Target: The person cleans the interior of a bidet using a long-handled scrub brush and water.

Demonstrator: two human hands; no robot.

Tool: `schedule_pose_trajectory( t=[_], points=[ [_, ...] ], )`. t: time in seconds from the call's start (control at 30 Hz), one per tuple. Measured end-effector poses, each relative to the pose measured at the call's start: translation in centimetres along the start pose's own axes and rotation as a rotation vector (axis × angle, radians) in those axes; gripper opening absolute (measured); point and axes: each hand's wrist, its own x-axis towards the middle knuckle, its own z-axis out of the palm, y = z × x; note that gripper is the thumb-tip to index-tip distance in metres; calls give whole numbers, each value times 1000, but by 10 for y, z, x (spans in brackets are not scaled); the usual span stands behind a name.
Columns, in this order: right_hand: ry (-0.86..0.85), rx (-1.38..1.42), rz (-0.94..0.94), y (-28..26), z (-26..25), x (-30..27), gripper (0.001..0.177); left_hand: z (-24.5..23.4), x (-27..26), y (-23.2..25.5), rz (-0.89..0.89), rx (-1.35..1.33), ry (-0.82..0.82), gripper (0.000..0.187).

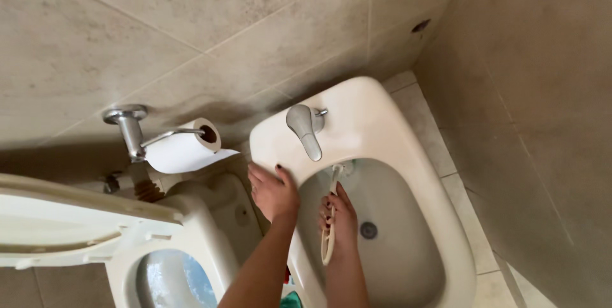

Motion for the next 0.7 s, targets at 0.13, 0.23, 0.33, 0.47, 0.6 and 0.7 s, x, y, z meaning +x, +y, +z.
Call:
schedule_pose_trajectory(
  t=[0.13, 0.23, 0.33, 0.47, 0.6, 0.7],
  points=[
    [63, -128, 68, -5, 3, -9, 64, -4, 3, 3, -35, 12, -45, 77],
    [17, -71, 45, -7, 1, -1, 63, -2, 4, 1, -9, 32, -28, 77],
    [23, -64, 62, -8, 2, -12, 60, -1, 4, -2, -6, 12, -34, 78],
    [12, -97, 81, -9, 3, -13, 52, 1, 4, -2, 6, 0, -31, 76],
    [-7, -70, 31, -1, -5, 2, 53, 4, 3, -3, -1, 7, -29, 77],
    [-11, -56, 20, 1, -4, -4, 63, 3, 4, -3, 1, 3, -16, 77]
  ],
)
